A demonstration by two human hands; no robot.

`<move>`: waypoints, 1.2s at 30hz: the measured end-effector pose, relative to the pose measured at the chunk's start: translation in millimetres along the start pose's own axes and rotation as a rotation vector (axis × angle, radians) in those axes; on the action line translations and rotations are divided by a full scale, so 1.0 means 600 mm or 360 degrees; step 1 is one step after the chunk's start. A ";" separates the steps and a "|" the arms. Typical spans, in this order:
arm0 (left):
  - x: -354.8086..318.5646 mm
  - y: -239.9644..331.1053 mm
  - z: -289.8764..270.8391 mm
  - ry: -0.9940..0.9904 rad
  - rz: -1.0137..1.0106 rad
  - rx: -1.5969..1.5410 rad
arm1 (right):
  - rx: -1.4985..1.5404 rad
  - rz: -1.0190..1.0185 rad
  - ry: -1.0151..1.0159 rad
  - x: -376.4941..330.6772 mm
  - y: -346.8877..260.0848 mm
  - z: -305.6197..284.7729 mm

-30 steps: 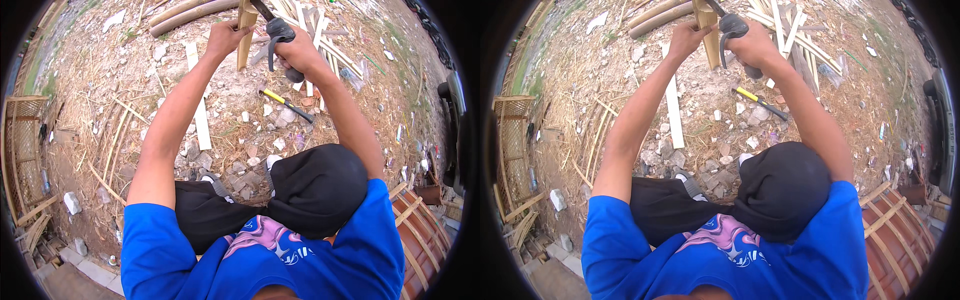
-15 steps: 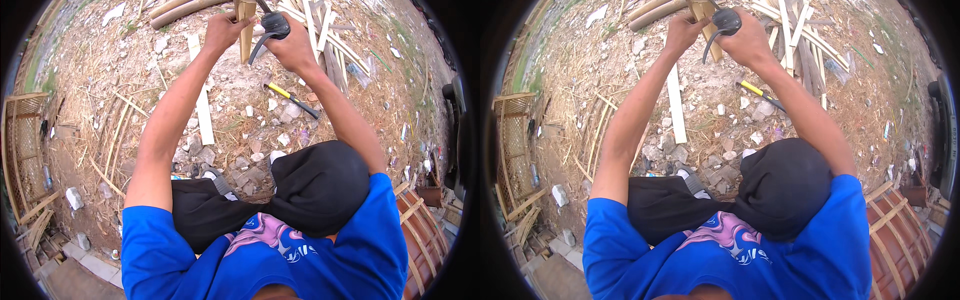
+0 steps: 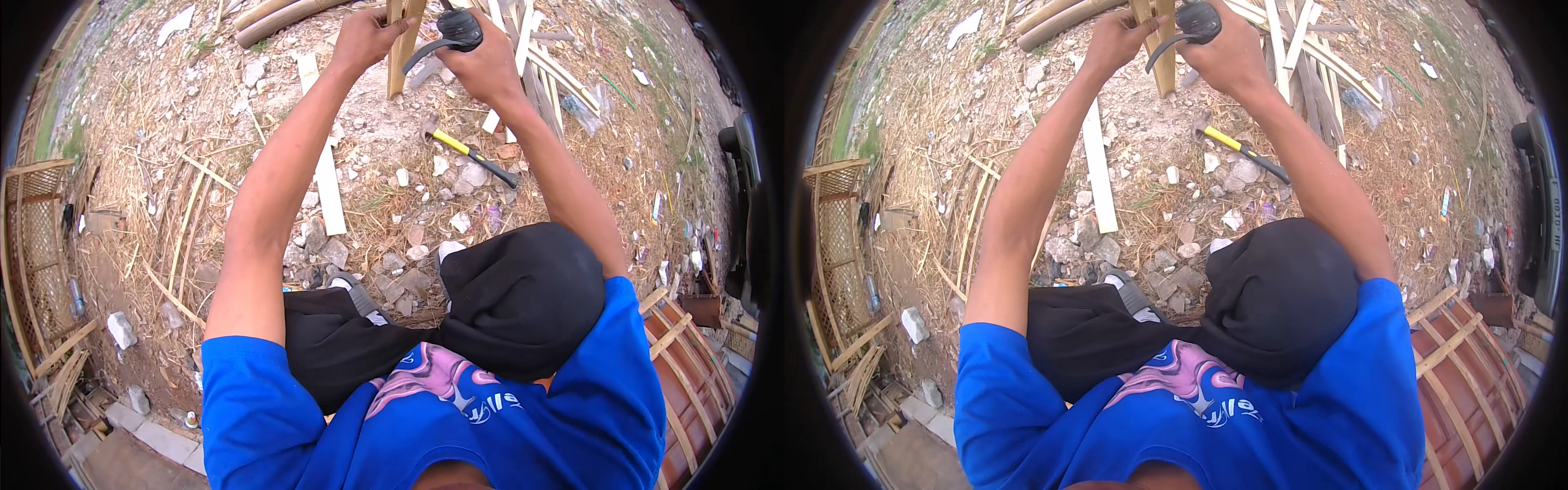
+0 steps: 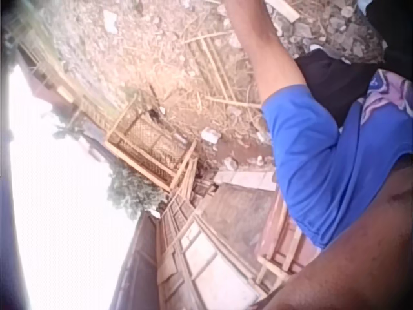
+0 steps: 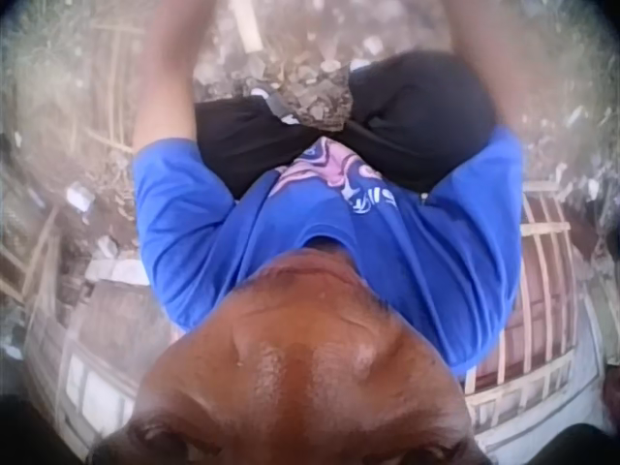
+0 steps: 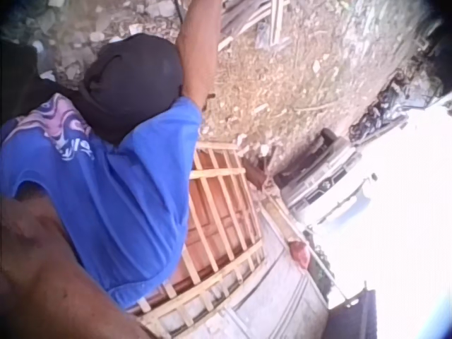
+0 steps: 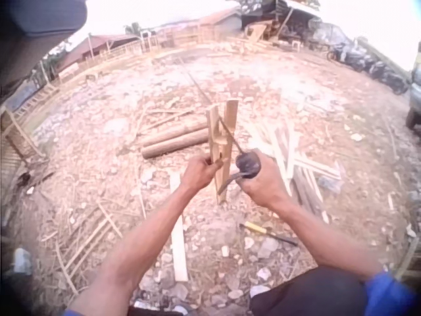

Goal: The person splits bamboo pieces by striking a knife with a hammer, pulls the split bamboo apart by hand, and further splits and shaves the bamboo strips using the knife.

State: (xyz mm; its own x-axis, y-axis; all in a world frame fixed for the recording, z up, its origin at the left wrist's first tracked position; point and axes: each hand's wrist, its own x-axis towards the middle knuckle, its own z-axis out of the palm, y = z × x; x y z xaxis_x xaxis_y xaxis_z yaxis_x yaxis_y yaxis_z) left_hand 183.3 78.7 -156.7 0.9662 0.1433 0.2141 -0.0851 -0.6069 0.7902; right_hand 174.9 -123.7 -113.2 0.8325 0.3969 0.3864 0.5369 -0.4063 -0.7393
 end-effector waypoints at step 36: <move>-0.027 -0.027 -0.008 0.0329 0.0288 -0.0142 | 0.0392 0.0360 -0.0383 -0.011 -0.041 0.002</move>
State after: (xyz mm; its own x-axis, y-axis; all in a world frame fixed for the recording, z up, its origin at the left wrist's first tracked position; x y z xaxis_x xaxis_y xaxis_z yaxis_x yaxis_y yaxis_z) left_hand 168.0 90.1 -169.9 0.8642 0.2007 0.4613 -0.2813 -0.5674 0.7739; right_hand 156.2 -115.0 -98.4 0.8544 0.5133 0.0809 0.2711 -0.3076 -0.9121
